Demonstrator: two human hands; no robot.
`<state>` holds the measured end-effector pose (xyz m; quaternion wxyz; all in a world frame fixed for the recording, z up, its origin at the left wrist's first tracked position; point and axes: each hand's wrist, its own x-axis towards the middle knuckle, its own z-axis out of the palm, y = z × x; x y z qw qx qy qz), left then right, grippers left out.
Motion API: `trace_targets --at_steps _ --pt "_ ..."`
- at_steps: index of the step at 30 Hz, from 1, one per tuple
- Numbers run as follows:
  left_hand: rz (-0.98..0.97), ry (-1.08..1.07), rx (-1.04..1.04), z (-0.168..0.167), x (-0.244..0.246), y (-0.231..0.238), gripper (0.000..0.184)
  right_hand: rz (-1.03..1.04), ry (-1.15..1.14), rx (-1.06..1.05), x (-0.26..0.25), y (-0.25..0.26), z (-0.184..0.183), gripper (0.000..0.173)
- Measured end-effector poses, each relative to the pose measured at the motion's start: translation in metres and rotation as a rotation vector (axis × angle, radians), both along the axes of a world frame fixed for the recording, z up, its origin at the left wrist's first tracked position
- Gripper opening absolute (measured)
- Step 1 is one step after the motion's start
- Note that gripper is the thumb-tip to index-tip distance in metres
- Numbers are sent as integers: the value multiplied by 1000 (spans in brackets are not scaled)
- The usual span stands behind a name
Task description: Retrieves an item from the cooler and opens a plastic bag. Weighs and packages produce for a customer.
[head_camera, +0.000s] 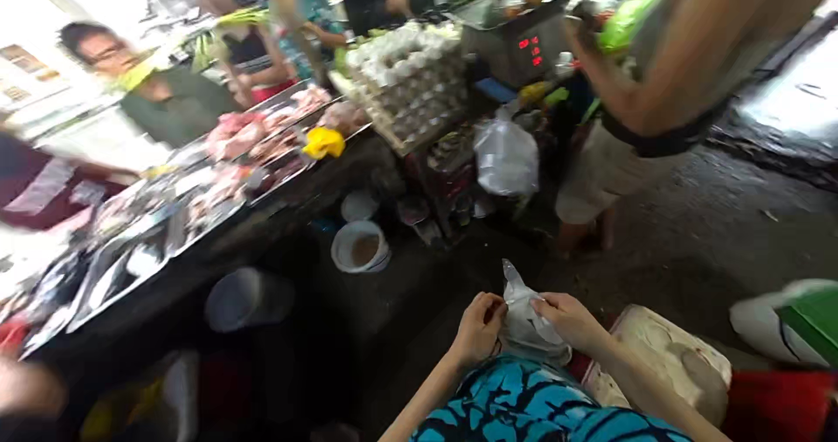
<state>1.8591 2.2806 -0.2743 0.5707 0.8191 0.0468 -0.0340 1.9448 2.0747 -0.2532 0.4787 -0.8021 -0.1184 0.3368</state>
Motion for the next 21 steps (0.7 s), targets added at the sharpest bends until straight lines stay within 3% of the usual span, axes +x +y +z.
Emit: trace_targets --at_steps 4,8,12,17,21 --pt "-262 185 -57 10 85 -34 70 -129 -34 -51 33 -31 5 37" --pt "-424 202 18 19 169 -79 32 -482 22 -42 67 -86 14 37" --pt "-577 51 117 27 250 -129 26 -804 135 44 108 -138 2 36" --pt "-673 -96 160 3 339 -191 24 -836 38 5 169 -172 -20 34" --pt "-818 -157 8 16 408 -224 19 -852 -110 -11 234 -180 -30 34"
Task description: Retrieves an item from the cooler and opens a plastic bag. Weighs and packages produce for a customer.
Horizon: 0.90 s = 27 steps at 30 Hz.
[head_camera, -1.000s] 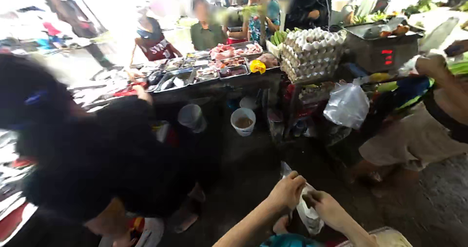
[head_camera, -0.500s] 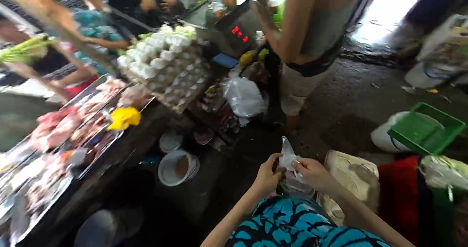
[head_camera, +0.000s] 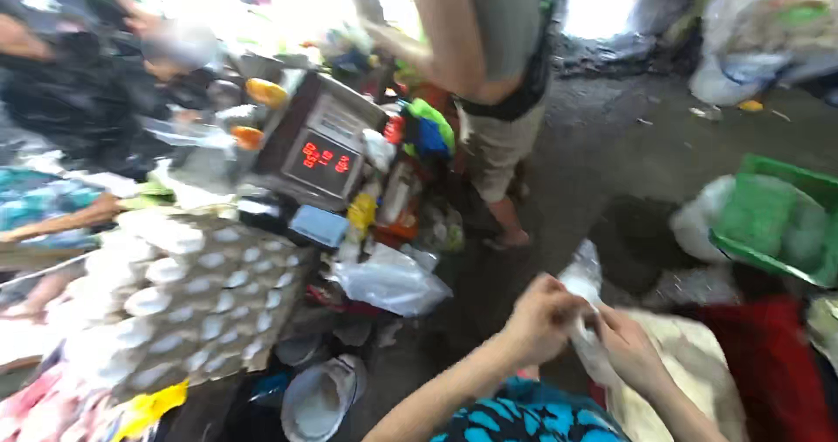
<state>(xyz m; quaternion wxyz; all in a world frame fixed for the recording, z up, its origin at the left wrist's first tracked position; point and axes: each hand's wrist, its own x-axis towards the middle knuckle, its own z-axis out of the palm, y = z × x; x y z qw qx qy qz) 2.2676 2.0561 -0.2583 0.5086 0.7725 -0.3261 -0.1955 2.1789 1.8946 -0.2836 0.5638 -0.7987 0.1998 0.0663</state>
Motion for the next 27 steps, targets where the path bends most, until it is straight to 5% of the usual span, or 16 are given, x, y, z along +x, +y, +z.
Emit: trace_targets --at_steps 4,9,11,15,20,24,27 --pt "-63 166 -231 29 58 -21 29 -296 -133 288 65 -25 16 27" --pt "-20 440 234 39 128 -52 87 -455 -65 425 150 -54 59 24" --pt "-34 546 318 33 157 -77 74 -461 -100 508 179 -70 64 22" --pt "-67 408 291 31 225 -131 30 -467 -118 658 241 -129 70 31" --pt "-234 384 322 39 316 -207 31 -430 -169 643 328 -226 62 34" --pt "-191 394 -38 42 374 -286 23 -508 -290 501 404 -310 63 35" --pt "-59 546 -219 66 424 -352 21 -356 -327 306 458 -382 89 30"
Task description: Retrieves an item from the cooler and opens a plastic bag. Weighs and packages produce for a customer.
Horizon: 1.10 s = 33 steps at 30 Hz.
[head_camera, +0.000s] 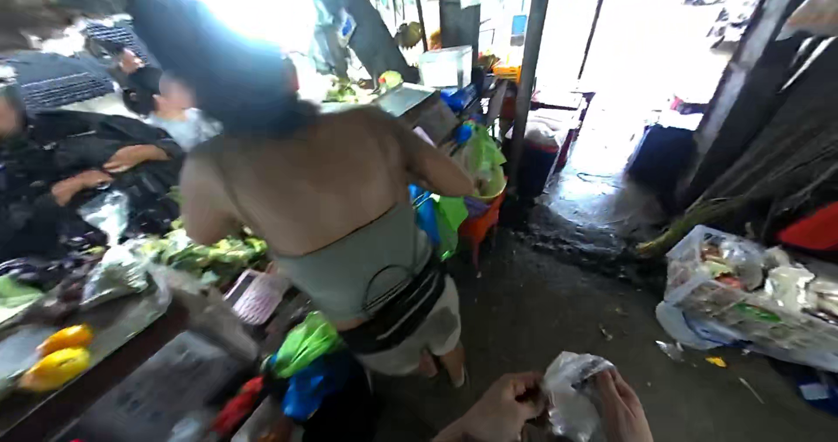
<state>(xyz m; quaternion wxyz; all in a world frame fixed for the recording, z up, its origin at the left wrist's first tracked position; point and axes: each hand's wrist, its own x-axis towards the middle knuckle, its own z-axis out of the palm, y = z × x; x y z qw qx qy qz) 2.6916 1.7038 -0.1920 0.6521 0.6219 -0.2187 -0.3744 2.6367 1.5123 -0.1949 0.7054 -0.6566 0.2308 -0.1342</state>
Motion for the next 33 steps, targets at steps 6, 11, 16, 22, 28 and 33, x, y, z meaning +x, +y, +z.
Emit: trace_targets --at_steps 6,11,16,22,28,33 --pt "315 299 -212 19 91 -89 19 462 224 -669 98 -107 29 35" --pt "415 350 -115 -15 176 -128 17 641 440 -829 175 -146 23 42" --pt "415 226 -59 -38 287 -165 21 725 429 -836 270 -176 -2 37" --pt "254 -102 -68 -4 429 -196 22 664 191 -819 406 -213 31 33" --pt "377 -230 -136 24 519 -195 27 506 36 -583 533 -248 75 35" --pt "742 -80 101 -12 528 -154 27 772 -102 -524 670 -226 92 31"
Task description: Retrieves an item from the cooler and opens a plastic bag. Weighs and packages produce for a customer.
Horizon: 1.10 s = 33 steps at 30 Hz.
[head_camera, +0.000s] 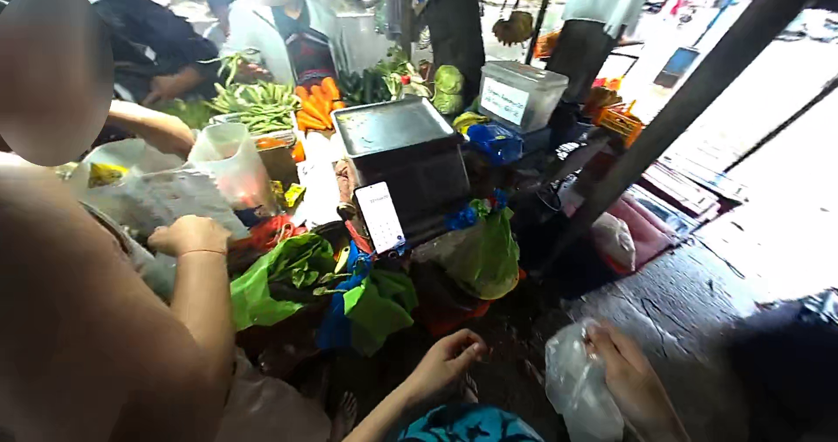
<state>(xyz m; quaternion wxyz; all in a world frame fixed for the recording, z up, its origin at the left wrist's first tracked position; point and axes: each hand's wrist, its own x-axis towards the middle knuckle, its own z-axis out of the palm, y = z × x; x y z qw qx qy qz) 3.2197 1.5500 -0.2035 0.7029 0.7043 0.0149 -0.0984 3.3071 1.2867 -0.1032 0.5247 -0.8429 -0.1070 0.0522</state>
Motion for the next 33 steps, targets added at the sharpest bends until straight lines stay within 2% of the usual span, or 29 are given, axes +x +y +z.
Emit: trace_targets --at_steps 2,6,9,11,13,16,19,23,26,28,29,31,33 --pt "208 111 77 -17 -12 16 26 207 -102 -10 56 28 22 30" --pt "654 285 137 -32 -43 26 22 521 -477 -77 165 102 107 28" --pt "902 304 114 -36 -58 11 21 635 -824 -172 236 183 172 36" --pt "999 280 114 -36 -59 -7 21 665 -932 -241 266 242 211 45" --pt "1063 278 113 -35 -59 -24 23 705 -988 -257 284 296 228 47" --pt "1114 319 75 -35 -63 -41 25 804 -1074 -322 295 357 215 42" --pt "1156 368 102 -40 -75 -38 25 891 -1138 -379 294 390 168 35" --pt "1158 422 219 -42 -97 -7 27 992 -1101 -358 278 396 110 31" --pt "1163 405 354 -31 -104 36 30 984 -1049 -306 275 387 89 33" --pt "1169 372 480 -20 -103 69 31 882 -1023 -223 270 377 90 46" --pt "1167 350 550 -15 -102 86 32 813 -1017 -188 265 373 91 58" --pt "1161 299 696 -8 -99 118 32 689 -1019 -155 259 372 90 92" --pt "1137 230 860 -3 -93 148 30 651 -951 -234 255 379 83 122"
